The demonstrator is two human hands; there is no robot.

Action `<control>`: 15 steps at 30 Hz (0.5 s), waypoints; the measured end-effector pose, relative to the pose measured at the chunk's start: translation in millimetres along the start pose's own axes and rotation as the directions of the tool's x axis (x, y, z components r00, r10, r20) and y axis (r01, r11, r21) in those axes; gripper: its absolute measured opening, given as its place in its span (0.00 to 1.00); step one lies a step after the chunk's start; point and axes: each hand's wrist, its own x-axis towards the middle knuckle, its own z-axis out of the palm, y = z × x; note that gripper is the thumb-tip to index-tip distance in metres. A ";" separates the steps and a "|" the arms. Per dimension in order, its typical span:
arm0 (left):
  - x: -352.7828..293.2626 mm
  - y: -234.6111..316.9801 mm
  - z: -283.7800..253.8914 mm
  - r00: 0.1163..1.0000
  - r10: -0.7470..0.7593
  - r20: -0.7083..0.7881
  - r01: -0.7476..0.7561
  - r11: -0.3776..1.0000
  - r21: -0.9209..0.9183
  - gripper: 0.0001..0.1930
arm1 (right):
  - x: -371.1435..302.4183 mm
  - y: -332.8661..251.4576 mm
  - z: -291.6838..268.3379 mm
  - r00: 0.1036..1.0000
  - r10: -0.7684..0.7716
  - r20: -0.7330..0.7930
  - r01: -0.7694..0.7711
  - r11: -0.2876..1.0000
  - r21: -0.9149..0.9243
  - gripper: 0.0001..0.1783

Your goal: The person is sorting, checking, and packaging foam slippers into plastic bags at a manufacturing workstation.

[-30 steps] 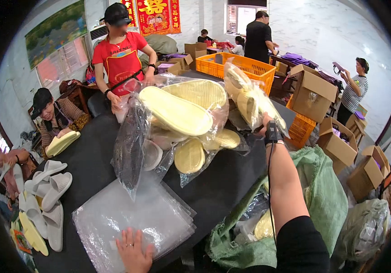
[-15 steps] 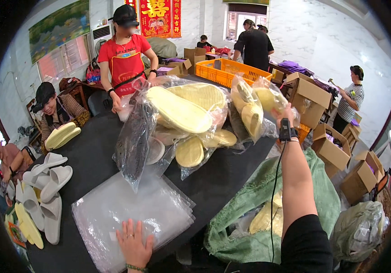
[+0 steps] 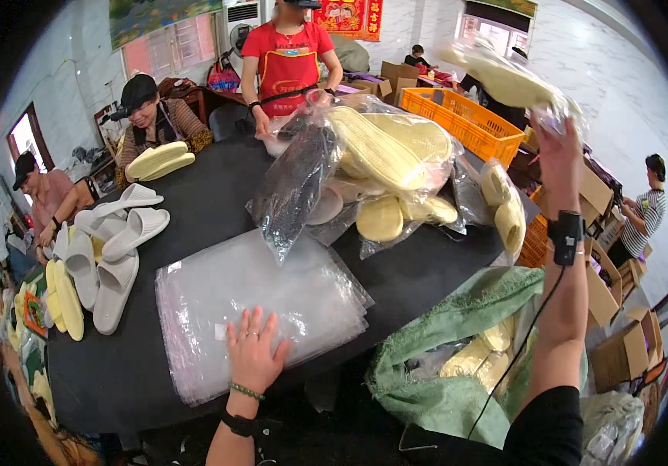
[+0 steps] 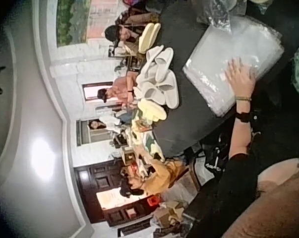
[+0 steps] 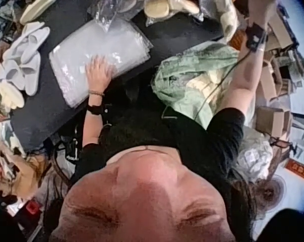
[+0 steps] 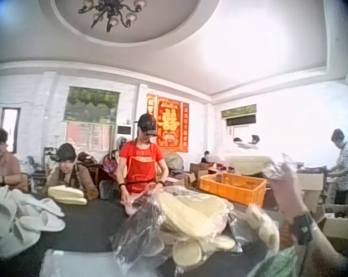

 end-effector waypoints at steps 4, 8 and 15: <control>-4.4 -4.2 5.0 1.000 0.024 -0.011 -0.024 1.000 -0.014 0.29 | -41.4 -22.5 100.0 0.986 0.079 0.148 -0.111 0.968 0.224 0.26; -4.8 -3.5 4.5 1.000 -0.001 0.012 0.002 1.000 -0.022 0.29 | -94.1 -22.2 164.4 0.836 -0.306 0.456 0.420 0.891 -0.171 0.16; -3.1 1.7 3.8 0.996 -0.045 0.077 0.049 0.997 -0.055 0.21 | -244.7 24.7 257.0 0.032 -0.131 0.991 0.880 0.474 0.035 0.10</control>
